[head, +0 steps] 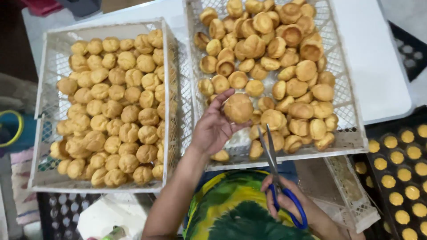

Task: Cutting a slit in pastries using scissors to prepare them for filling.

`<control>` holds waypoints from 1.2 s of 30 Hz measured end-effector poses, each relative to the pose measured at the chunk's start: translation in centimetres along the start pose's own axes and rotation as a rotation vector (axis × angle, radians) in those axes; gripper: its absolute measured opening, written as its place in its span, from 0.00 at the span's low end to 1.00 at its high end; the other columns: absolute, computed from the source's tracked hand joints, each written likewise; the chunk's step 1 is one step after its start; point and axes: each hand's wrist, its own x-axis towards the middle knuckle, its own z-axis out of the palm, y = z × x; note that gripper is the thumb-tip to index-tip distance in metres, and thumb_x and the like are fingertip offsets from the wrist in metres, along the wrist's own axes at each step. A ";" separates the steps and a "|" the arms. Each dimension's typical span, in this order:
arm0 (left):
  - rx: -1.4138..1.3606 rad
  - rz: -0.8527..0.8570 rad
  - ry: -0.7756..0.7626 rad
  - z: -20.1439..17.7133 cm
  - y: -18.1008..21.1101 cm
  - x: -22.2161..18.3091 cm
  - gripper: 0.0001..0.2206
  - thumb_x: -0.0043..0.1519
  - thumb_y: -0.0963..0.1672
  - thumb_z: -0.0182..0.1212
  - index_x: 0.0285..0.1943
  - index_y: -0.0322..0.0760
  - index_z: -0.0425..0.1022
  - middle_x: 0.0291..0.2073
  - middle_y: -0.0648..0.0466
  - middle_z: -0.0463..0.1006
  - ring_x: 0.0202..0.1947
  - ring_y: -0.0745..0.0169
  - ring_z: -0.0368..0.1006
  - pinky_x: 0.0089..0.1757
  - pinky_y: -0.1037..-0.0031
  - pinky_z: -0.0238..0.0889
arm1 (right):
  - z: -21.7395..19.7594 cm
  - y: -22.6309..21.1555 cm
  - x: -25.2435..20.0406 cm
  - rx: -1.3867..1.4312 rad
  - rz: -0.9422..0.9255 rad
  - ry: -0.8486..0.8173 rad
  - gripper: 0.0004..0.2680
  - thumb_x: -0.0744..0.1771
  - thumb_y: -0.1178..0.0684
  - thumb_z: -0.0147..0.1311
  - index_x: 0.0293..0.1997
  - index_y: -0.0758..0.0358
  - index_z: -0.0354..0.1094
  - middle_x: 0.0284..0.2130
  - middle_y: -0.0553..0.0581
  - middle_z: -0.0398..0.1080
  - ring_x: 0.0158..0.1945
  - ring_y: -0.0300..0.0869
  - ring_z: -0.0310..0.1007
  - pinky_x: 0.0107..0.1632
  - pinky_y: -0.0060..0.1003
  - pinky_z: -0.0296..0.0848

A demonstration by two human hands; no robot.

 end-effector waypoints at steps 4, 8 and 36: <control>0.071 0.123 0.201 1.2 -0.5 -1.5 0.22 0.58 0.37 0.65 0.61 0.45 0.69 0.56 0.50 0.69 0.53 0.44 0.73 0.54 0.37 0.69 | 1.2 0.1 1.6 -0.031 0.037 -0.099 0.25 0.68 0.30 0.53 0.55 0.67 0.60 0.25 0.61 0.70 0.27 0.40 0.69 0.32 0.34 0.65; 0.078 0.170 0.469 0.8 -1.4 -1.4 0.22 0.56 0.37 0.69 0.57 0.50 0.72 0.54 0.58 0.67 0.47 0.62 0.70 0.50 0.49 0.75 | 2.0 -0.1 2.3 -0.184 0.058 -0.142 0.27 0.67 0.26 0.49 0.55 0.64 0.60 0.25 0.59 0.70 0.28 0.38 0.70 0.32 0.32 0.63; 0.116 0.129 0.311 1.0 -4.1 -3.3 0.23 0.57 0.37 0.70 0.62 0.40 0.71 0.40 0.54 0.75 0.38 0.67 0.74 0.38 0.74 0.75 | 1.5 2.3 1.5 -0.132 0.066 0.058 0.15 0.70 0.44 0.51 0.47 0.71 0.63 0.11 0.56 0.59 0.09 0.40 0.60 0.15 0.30 0.58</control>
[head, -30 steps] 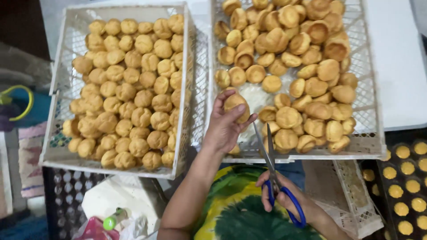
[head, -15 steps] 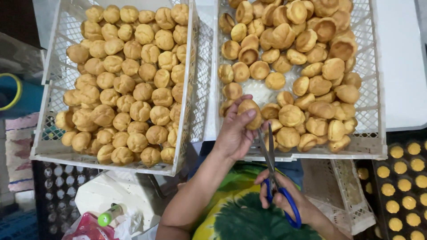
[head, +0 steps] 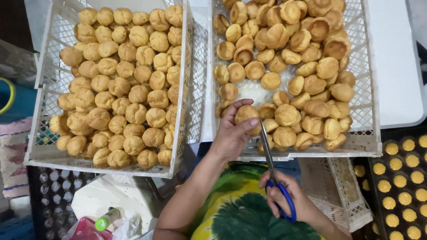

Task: Cutting a slit in pastries using scissors to prepare them for filling.

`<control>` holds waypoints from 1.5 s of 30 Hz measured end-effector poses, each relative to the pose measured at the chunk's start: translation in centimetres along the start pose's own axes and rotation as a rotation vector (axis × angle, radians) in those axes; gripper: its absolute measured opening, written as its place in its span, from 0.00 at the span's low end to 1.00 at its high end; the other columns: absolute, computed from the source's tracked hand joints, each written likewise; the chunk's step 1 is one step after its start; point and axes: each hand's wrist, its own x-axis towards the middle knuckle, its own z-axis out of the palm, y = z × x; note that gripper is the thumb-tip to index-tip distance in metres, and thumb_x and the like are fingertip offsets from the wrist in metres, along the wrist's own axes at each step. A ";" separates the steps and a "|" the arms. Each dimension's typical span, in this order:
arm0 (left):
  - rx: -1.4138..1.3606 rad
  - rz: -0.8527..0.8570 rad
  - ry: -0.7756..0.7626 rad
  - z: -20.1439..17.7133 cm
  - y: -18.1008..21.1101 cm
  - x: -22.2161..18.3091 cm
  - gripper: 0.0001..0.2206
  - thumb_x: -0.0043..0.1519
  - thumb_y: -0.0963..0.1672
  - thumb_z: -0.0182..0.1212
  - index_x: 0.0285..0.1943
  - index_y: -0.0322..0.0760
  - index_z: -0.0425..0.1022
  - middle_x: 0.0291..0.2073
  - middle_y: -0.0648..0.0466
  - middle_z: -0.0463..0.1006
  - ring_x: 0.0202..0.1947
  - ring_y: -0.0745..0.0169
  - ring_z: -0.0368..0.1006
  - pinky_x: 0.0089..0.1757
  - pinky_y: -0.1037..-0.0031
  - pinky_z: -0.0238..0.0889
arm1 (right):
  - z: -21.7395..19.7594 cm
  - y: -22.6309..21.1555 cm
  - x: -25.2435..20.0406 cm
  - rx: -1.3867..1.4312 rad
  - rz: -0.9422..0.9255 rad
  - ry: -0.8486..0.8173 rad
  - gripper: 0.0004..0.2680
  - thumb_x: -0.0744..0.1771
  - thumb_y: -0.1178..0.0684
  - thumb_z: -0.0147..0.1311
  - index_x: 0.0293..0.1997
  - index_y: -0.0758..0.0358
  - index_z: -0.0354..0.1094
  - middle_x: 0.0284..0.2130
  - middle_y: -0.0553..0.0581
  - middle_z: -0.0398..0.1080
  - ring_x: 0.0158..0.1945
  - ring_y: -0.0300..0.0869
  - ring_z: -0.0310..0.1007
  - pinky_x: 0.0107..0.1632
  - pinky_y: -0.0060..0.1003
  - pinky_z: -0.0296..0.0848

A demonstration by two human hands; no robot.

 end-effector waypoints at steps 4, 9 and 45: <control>0.443 0.022 -0.111 -0.6 3.4 -0.4 0.26 0.55 0.40 0.74 0.62 0.43 0.71 0.44 0.55 0.72 0.41 0.67 0.71 0.42 0.77 0.72 | 1.1 -4.0 0.6 -0.120 0.017 -0.139 0.28 0.66 0.22 0.46 0.46 0.65 0.64 0.12 0.55 0.67 0.13 0.35 0.60 0.20 0.28 0.55; 0.766 -0.013 -0.310 0.0 5.6 -1.3 0.29 0.54 0.40 0.75 0.66 0.43 0.70 0.47 0.59 0.72 0.44 0.69 0.71 0.47 0.80 0.68 | 0.9 -2.4 1.1 0.165 -0.006 -0.200 0.26 0.67 0.26 0.52 0.47 0.69 0.64 0.13 0.58 0.68 0.12 0.37 0.61 0.17 0.28 0.58; 0.789 0.148 -0.469 -1.6 7.4 -2.2 0.28 0.55 0.34 0.62 0.67 0.40 0.65 0.68 0.45 0.65 0.71 0.50 0.63 0.67 0.69 0.62 | 2.5 -4.9 1.1 0.007 0.149 -0.138 0.25 0.66 0.27 0.49 0.46 0.66 0.66 0.15 0.56 0.69 0.14 0.38 0.64 0.20 0.33 0.60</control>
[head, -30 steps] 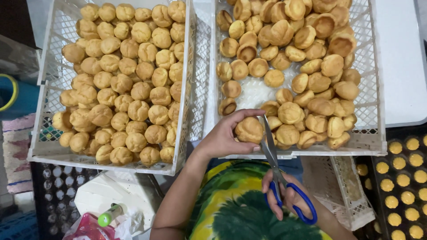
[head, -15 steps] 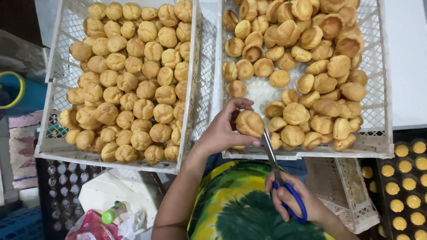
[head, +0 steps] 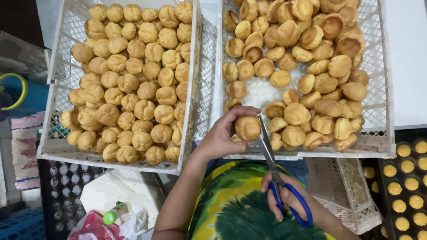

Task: Cutting a slit in pastries using scissors to prepare them for filling.

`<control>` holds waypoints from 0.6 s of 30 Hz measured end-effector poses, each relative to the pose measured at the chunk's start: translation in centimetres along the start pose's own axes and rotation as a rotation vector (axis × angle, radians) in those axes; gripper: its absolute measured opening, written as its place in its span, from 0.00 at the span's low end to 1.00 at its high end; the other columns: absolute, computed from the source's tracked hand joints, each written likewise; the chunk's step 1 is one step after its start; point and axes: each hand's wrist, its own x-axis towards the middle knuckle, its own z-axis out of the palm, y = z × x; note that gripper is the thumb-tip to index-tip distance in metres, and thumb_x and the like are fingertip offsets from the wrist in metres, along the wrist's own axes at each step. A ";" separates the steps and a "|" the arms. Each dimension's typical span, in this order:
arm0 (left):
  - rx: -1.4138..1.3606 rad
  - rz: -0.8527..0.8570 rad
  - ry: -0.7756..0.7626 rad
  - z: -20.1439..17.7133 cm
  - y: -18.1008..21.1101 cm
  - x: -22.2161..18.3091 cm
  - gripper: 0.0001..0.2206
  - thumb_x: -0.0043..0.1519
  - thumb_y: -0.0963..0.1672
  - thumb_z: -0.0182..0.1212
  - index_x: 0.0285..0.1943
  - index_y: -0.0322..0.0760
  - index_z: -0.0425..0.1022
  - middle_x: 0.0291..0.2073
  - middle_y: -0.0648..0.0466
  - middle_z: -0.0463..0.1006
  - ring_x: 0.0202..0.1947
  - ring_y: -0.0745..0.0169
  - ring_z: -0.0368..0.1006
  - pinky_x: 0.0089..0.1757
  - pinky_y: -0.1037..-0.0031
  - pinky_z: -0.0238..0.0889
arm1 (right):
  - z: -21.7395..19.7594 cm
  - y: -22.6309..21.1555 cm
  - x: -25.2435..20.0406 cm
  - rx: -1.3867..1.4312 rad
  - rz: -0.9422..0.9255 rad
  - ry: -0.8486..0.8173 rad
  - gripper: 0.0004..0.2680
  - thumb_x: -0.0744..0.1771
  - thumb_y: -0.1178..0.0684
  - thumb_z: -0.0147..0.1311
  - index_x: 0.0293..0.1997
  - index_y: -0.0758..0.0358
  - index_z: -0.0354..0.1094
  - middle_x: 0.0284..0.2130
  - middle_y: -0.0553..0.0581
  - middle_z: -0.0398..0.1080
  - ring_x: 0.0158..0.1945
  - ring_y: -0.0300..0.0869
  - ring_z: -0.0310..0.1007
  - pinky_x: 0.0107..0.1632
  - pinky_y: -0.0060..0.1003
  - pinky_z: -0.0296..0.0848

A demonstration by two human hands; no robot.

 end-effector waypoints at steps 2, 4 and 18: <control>0.027 0.017 0.014 0.1 0.0 0.0 0.27 0.56 0.34 0.63 0.66 0.41 0.66 0.67 0.45 0.66 0.71 0.50 0.63 0.66 0.68 0.62 | -0.2 0.5 0.1 0.009 -0.014 -0.005 0.25 0.66 0.27 0.49 0.46 0.66 0.66 0.14 0.57 0.69 0.13 0.38 0.63 0.20 0.33 0.60; 0.054 0.033 0.031 0.1 0.2 0.0 0.26 0.56 0.35 0.63 0.65 0.42 0.67 0.67 0.45 0.67 0.72 0.50 0.63 0.65 0.67 0.61 | -0.3 0.6 0.1 0.019 -0.026 -0.011 0.25 0.66 0.28 0.49 0.46 0.66 0.66 0.13 0.57 0.69 0.13 0.38 0.62 0.20 0.32 0.59; 0.187 -0.065 0.467 -6.2 0.7 -3.4 0.31 0.54 0.41 0.74 0.68 0.39 0.67 0.59 0.52 0.73 0.56 0.67 0.72 0.58 0.74 0.70 | -3.5 2.6 -0.8 0.175 -0.170 -0.245 0.25 0.70 0.31 0.53 0.50 0.73 0.61 0.14 0.60 0.69 0.14 0.37 0.58 0.15 0.32 0.51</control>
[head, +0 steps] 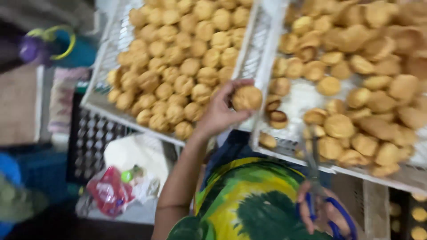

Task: Cutting a slit in pastries using scissors to prepare them for filling.

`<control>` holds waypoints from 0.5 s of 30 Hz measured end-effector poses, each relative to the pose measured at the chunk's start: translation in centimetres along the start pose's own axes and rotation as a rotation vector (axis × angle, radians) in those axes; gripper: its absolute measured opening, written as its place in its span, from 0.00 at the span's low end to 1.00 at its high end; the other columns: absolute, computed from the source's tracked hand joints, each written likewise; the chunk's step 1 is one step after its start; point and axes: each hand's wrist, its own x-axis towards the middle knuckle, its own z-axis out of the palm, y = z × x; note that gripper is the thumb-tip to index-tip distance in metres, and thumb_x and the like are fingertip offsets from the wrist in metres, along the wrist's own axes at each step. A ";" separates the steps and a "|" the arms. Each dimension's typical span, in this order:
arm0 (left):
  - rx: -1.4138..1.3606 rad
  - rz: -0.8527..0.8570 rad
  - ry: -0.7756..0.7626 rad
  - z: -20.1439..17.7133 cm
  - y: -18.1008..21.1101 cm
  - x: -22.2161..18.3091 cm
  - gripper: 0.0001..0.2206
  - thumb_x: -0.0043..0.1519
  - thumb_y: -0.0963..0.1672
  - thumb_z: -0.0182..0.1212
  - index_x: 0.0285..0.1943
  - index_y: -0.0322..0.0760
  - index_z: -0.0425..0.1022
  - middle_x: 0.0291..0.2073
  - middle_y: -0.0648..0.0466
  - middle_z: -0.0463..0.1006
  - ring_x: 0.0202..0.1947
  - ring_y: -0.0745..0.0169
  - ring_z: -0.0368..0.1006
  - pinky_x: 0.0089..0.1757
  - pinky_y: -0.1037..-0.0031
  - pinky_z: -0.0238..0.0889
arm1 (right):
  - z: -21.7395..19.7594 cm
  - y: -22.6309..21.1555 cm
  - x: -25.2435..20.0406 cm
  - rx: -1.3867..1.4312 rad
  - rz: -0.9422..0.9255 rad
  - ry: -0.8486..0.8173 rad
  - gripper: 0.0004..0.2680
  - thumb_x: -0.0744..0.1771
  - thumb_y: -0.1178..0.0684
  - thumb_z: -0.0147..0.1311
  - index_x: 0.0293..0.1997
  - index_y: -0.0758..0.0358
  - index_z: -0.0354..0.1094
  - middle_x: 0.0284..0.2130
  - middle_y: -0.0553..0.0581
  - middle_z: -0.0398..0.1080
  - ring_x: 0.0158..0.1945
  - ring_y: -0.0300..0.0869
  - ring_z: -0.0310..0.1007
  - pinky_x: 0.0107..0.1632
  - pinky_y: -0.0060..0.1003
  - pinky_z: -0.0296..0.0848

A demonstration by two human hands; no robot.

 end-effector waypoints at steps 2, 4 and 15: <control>0.277 0.078 0.150 -5.6 0.7 -0.8 0.30 0.52 0.42 0.75 0.65 0.39 0.70 0.58 0.52 0.75 0.57 0.64 0.73 0.57 0.74 0.67 | 0.0 0.3 0.2 -0.031 -0.057 0.039 0.23 0.71 0.34 0.50 0.50 0.74 0.60 0.14 0.58 0.67 0.15 0.38 0.60 0.18 0.31 0.55; 0.555 0.150 0.280 -9.5 4.4 -1.5 0.28 0.51 0.43 0.76 0.62 0.40 0.72 0.57 0.53 0.77 0.58 0.61 0.73 0.57 0.74 0.64 | -0.5 0.6 0.6 -0.061 -0.129 0.091 0.21 0.72 0.37 0.47 0.50 0.75 0.59 0.14 0.55 0.66 0.16 0.38 0.62 0.20 0.31 0.60; 1.457 -1.021 0.383 -23.5 2.2 -6.3 0.23 0.57 0.51 0.62 0.58 0.38 0.70 0.50 0.43 0.77 0.49 0.38 0.76 0.43 0.50 0.74 | 1.7 -0.6 2.8 -0.055 0.031 0.092 0.18 0.70 0.41 0.49 0.50 0.72 0.61 0.14 0.59 0.67 0.17 0.39 0.62 0.22 0.34 0.59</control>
